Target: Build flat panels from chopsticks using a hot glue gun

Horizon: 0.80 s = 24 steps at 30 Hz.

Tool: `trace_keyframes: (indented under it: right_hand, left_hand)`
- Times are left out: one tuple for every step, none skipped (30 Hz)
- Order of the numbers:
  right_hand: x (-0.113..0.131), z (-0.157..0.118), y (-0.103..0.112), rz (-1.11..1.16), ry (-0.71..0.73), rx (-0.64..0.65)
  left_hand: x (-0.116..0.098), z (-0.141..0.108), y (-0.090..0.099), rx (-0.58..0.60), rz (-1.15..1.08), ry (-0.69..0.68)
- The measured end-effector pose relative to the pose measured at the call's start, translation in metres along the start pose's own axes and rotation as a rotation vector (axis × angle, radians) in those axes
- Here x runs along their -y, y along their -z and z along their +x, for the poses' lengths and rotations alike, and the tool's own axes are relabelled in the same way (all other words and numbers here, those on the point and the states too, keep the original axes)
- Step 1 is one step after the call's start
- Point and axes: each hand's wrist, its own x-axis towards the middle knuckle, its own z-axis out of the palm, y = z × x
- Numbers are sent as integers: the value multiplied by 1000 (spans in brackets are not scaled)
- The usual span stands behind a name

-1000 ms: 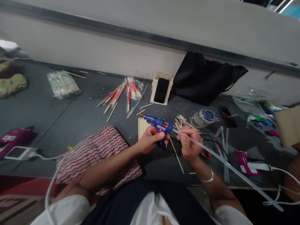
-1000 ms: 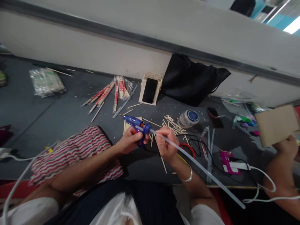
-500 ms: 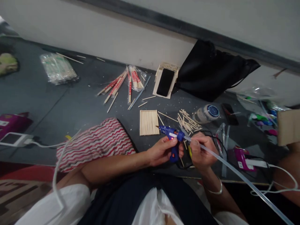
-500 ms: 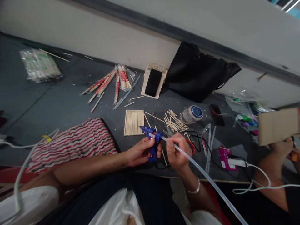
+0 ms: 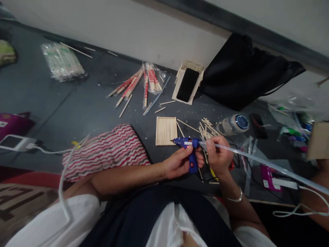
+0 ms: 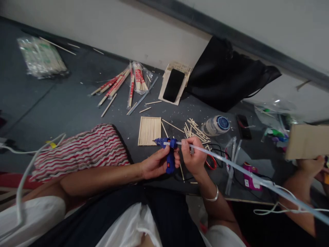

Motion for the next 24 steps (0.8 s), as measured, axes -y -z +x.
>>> trace_keyframes:
  right_hand:
    - [-1,3,-1,10,-13,17]
    - [-2,6,-2,17,-23,37]
    - [-3,8,-2,24,-32,56]
    - [-3,11,-3,32,-38,74]
    - [-4,13,-5,43,-42,89]
    - [-4,15,-6,55,-45,102]
    - [-5,17,-7,65,-47,110]
    - [-5,18,-9,75,-49,114]
    - [-6,19,-10,83,-50,115]
    - [-6,20,-11,91,-52,115]
    - [-7,21,-12,99,-54,114]
    - [-7,21,-13,109,-53,117]
    - [-8,22,-14,118,-54,122]
    - [-8,22,-15,127,-55,128]
    - [-9,23,-16,135,-59,135]
    - [-9,24,-17,140,-65,140]
    - [-9,24,-18,143,-72,145]
    - [-10,25,-18,144,-79,151]
    - [-10,26,-19,145,-85,158]
    - [-10,26,-20,147,-88,165]
    - [-11,27,-21,149,-88,172]
    - [-11,27,-21,151,-88,176]
    - [-11,27,-22,153,-88,178]
    - [-12,27,-22,152,-88,179]
  left_hand:
    - [0,0,-1,2,-2,-7]
    - [0,0,-1,2,-2,-15]
    - [-1,-1,-2,-1,-2,-22]
    - [-1,-1,-3,-8,-1,-28]
    - [-2,-1,-4,-16,0,-35]
    - [-3,-1,-4,-25,-1,-41]
    - [-3,-1,-5,-34,-1,-45]
    - [-4,-1,-5,-41,-3,-49]
    - [-5,-1,-5,-47,-3,-52]
    - [-6,-1,-5,-51,-4,-55]
    - [-6,0,-5,-56,-6,-58]
    - [-7,0,-5,-62,-9,-61]
    - [-7,0,-4,-68,-12,-64]
    - [-7,1,-4,-72,-16,-67]
    - [-7,1,-3,-75,-20,-73]
    - [-7,1,-3,-77,-24,-79]
    - [-6,1,-2,-78,-27,-85]
    - [-7,1,-2,-82,-28,-89]
    - [-7,1,-1,-89,-29,-91]
    - [-7,1,-1,-98,-29,-91]
    - [-7,2,-1,-106,-29,-91]
    - [-7,2,-1,-114,-28,-91]
    - [-7,2,0,-119,-27,-91]
    - [-7,2,0,-122,-25,-91]
